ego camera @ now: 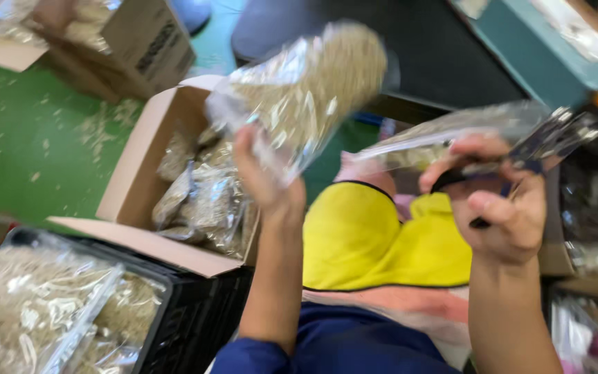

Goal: The person repeatedly fills clear plastic bags with dried noodles, seals them using a heat sealer, and secures the top with pliers. They then place the sealed bags into a cardboard box.

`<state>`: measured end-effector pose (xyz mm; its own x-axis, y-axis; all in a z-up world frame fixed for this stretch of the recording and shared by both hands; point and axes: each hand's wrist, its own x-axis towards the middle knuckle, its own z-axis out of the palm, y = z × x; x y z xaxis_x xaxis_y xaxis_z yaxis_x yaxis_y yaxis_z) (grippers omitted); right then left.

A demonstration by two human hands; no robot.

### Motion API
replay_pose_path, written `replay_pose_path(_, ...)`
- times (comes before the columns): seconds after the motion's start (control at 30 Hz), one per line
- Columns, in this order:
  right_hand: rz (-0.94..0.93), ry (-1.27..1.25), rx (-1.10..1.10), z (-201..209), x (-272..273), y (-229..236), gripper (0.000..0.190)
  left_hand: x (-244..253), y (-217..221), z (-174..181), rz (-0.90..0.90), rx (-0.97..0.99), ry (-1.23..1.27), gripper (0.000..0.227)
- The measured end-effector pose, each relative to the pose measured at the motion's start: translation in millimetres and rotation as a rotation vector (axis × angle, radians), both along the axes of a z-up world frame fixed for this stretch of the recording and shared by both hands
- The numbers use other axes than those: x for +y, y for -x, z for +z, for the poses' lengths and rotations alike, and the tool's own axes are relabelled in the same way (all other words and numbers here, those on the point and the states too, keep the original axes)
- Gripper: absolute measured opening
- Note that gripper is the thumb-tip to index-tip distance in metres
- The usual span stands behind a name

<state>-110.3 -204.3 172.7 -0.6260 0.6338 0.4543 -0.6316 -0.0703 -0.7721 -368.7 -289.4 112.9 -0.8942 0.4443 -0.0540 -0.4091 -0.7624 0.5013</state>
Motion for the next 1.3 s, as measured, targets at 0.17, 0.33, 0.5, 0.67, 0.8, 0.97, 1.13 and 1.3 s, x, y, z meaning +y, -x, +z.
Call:
replay_pose_path(0.17,0.319,-0.007,-0.195,-31.8,0.6,106.0,0.044,-125.9,50.7,-9.2,0.096,0.205,-0.227,0.047)
replay_pose_path(0.33,0.471,-0.194,-0.689,-120.1,-20.6,291.5,0.042,-113.5,171.4,-136.7,0.736,0.189,0.910,0.050)
replay_pose_path(0.5,0.547,-0.029,-0.719,-239.8,-42.2,347.6,0.049,-106.5,207.6,-311.9,0.865,0.009,1.024,0.056)
replay_pose_path(0.67,0.484,-0.196,-1.139,-312.8,-22.6,304.7,0.035,-57.2,124.5,-376.0,0.080,-0.434,0.870,0.025)
replay_pose_path(0.8,0.277,-0.272,-0.808,-290.3,-0.8,252.4,0.028,8.4,66.7,-325.1,-0.149,-0.256,0.503,0.030)
replay_pose_path(0.97,-0.139,-0.168,-0.517,-181.8,50.3,104.0,0.025,89.4,-47.5,-188.8,-0.540,0.116,0.299,0.029)
replay_pose_path(1.13,-0.921,0.037,-0.188,-84.2,135.2,-82.4,0.025,167.4,-183.7,-93.5,-1.077,0.470,0.198,0.032)
replay_pose_path(1.3,-0.931,0.514,-0.164,-48.9,206.9,-196.8,0.036,211.1,-268.6,-66.7,-1.263,0.525,0.143,0.033)
